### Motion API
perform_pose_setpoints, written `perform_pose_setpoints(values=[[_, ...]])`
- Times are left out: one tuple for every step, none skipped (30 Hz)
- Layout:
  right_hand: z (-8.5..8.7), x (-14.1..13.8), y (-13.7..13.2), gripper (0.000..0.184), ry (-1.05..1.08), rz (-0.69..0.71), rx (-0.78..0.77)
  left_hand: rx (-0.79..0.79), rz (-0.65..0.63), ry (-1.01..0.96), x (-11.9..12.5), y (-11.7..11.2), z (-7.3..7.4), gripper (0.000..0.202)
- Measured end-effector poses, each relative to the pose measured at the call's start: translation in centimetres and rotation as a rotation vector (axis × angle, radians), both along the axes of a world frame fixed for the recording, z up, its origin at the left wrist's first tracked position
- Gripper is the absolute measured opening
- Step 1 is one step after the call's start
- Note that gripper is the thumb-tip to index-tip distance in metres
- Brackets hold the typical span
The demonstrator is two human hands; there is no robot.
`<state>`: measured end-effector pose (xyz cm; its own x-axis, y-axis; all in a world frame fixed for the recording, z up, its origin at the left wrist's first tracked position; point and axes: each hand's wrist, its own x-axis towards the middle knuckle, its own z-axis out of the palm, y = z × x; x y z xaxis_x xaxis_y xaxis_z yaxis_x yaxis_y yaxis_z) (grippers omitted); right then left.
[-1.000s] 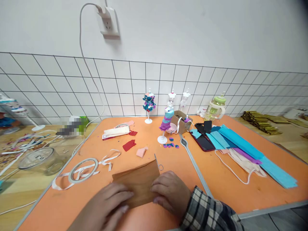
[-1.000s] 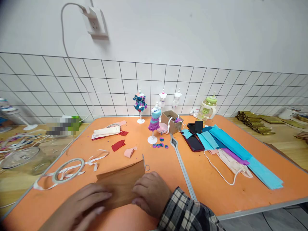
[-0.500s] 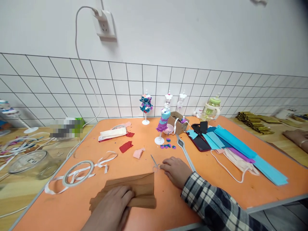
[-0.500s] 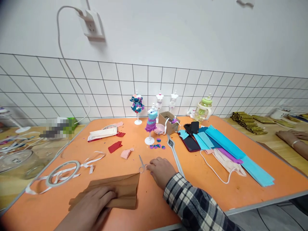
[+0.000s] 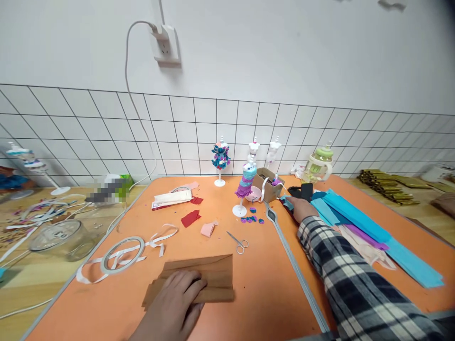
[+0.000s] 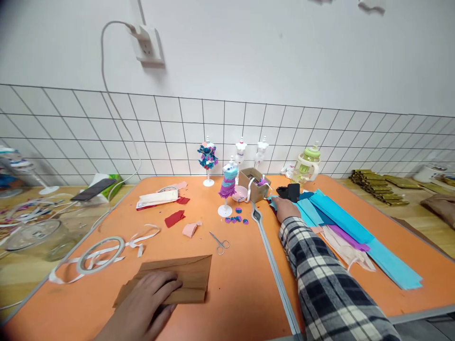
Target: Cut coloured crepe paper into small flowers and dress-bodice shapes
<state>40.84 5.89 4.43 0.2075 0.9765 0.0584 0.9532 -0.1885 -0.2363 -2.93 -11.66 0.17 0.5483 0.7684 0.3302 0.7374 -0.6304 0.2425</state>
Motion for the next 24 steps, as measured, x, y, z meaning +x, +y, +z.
perform_pose_setpoints(values=[[-0.1,0.7,0.2,0.052,0.010,-0.014,-0.018,-0.003,0.006,0.000,0.0,-0.1,-0.1,0.034],[-0.3,1.2,0.3,0.046,0.022,-0.023,-0.030,-0.005,0.008,0.000,0.0,-0.1,-0.2,0.034],[-0.5,1.6,0.2,0.038,0.038,-0.028,-0.038,-0.007,0.010,0.000,0.0,-0.1,-0.2,0.034],[-0.6,1.9,0.0,0.029,0.059,-0.030,-0.042,-0.008,0.010,-0.003,0.0,-0.1,-0.3,0.034],[-0.6,2.1,-0.2,0.022,0.087,-0.030,-0.045,-0.008,0.009,-0.007,0.1,-0.1,-0.3,0.034],[-0.5,2.2,-0.5,0.019,0.125,-0.028,-0.046,-0.006,0.007,-0.011,0.1,0.0,-0.3,0.034],[-0.4,2.3,-0.8,0.020,0.171,-0.024,-0.045,-0.004,0.006,-0.016,0.1,0.0,-0.3,0.034],[-0.1,2.3,-1.2,0.024,0.226,-0.015,-0.040,-0.003,0.004,-0.021,0.1,0.1,-0.3,0.035],[0.2,2.2,-1.6,0.029,0.282,-0.002,-0.032,-0.003,0.002,-0.025,0.1,0.2,-0.3,0.035],[0.6,1.9,-2.0,0.035,0.331,0.014,-0.020,0.000,-0.002,-0.028,0.0,0.2,-0.3,0.034],[1.0,1.5,-2.6,0.039,0.394,0.035,-0.010,0.006,-0.003,-0.033,-0.2,0.2,-0.2,0.034],[1.5,0.9,-3.1,0.042,0.474,0.059,-0.008,0.012,0.005,-0.043,-0.3,0.1,-0.2,0.038],[1.9,-0.1,-3.8,0.043,0.575,0.088,-0.013,0.018,0.018,-0.065,-0.5,0.0,-0.1,0.045],[2.2,-1.3,-4.5,0.041,0.765,0.131,-0.035,0.017,0.036,-0.106,-0.6,-0.2,0.0,0.053],[2.4,-2.8,-5.2,0.039,0.967,0.179,-0.069,-0.003,0.064,-0.175,-0.6,-0.3,0.2,0.062],[2.5,-4.6,-6.0,0.040,1.120,0.229,-0.101,-0.051,0.090,-0.274,-0.4,-0.4,0.5,0.068],[2.5,-6.7,-6.9,0.044,1.235,0.287,-0.127,-0.134,0.109,-0.393,0.0,-0.4,0.9,0.068],[2.5,-9.0,-7.7,0.048,1.311,0.358,-0.159,-0.257,0.134,-0.537,0.6,-0.3,1.5,0.069],[2.4,-11.4,-8.6,0.048,1.346,0.424,-0.179,-0.417,0.121,-0.673,1.4,-0.1,2.3,0.066],[2.3,-13.8,-9.5,0.043,1.333,0.485,-0.189,-0.610,0.099,-0.767,2.3,0.2,3.1,0.062],[2.2,-16.0,-10.4,0.037,1.296,0.537,-0.171,-0.753,0.095,-0.853,3.2,0.7,4.0,0.060],[2.1,-18.0,-11.3,0.029,1.249,0.562,-0.125,-0.846,0.095,-0.920,4.0,1.2,4.8,0.060],[1.9,-19.7,-12.1,0.022,1.202,0.554,-0.065,-0.893,0.113,-0.970,4.7,1.8,5.4,0.059],[1.7,-20.9,-12.8,0.017,1.155,0.546,-0.016,-0.930,0.121,-0.998,5.2,2.3,5.8,0.059]])
